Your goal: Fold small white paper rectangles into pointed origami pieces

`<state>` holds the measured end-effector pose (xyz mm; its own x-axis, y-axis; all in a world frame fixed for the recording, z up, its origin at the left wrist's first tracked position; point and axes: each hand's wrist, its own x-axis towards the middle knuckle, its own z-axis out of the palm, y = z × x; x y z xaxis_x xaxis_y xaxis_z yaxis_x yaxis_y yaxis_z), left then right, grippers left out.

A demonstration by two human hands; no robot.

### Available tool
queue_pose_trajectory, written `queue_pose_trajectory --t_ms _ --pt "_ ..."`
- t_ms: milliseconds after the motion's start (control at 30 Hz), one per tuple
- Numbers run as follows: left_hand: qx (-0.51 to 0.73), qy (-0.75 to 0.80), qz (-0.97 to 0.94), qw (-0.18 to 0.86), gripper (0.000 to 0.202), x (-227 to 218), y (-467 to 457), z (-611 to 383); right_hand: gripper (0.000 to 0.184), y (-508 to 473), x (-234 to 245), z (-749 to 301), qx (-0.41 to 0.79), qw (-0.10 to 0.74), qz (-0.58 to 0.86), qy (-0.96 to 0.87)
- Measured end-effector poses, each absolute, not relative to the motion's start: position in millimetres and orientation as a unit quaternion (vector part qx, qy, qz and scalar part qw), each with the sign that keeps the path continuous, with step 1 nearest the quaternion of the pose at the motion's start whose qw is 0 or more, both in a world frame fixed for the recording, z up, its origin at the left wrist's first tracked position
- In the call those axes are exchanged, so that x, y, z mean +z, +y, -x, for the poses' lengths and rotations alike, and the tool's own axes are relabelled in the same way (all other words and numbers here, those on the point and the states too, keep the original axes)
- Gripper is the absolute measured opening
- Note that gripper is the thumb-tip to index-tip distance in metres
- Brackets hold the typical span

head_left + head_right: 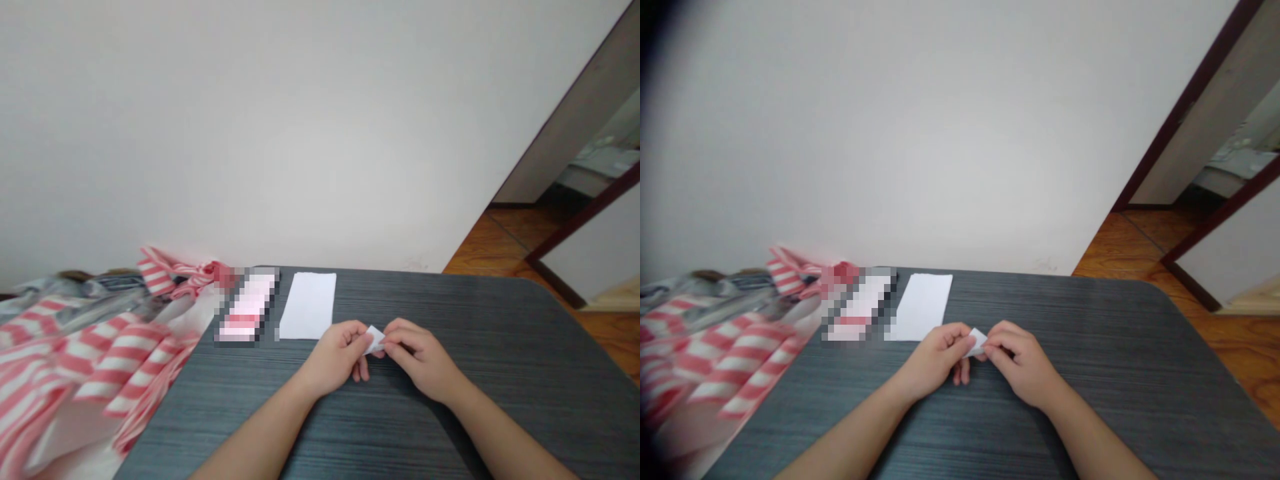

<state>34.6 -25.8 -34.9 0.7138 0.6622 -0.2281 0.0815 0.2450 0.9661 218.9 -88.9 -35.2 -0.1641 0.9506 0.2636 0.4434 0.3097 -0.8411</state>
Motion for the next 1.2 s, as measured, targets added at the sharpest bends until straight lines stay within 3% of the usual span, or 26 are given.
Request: queue_pose_trajectory --t_ms 567,700,833,967,1200 --pt "0.199 0.303 -0.614 0.701 0.018 -43.2 -28.6 -32.9 0.007 -90.6 -53.0 -215.5 0.354 0.432 0.549 -0.622" --pt "0.208 0.304 -0.616 0.696 0.018 -44.1 -28.2 -33.1 0.017 -89.6 -58.2 -214.9 0.397 0.464 0.528 -0.590" --pt "0.216 0.316 -0.614 0.690 0.018 -42.9 -28.1 -34.2 0.010 -88.3 -51.9 -215.3 0.381 0.422 0.566 -0.596" --pt "0.224 0.327 -0.607 0.689 0.018 -40.6 -28.8 -34.5 0.023 -89.1 -43.4 -216.2 0.352 0.365 0.595 -0.624" --pt "0.223 0.336 -0.597 0.693 0.017 -40.0 -28.7 -35.3 0.023 -88.8 -43.2 -216.0 0.368 0.363 0.586 -0.624"
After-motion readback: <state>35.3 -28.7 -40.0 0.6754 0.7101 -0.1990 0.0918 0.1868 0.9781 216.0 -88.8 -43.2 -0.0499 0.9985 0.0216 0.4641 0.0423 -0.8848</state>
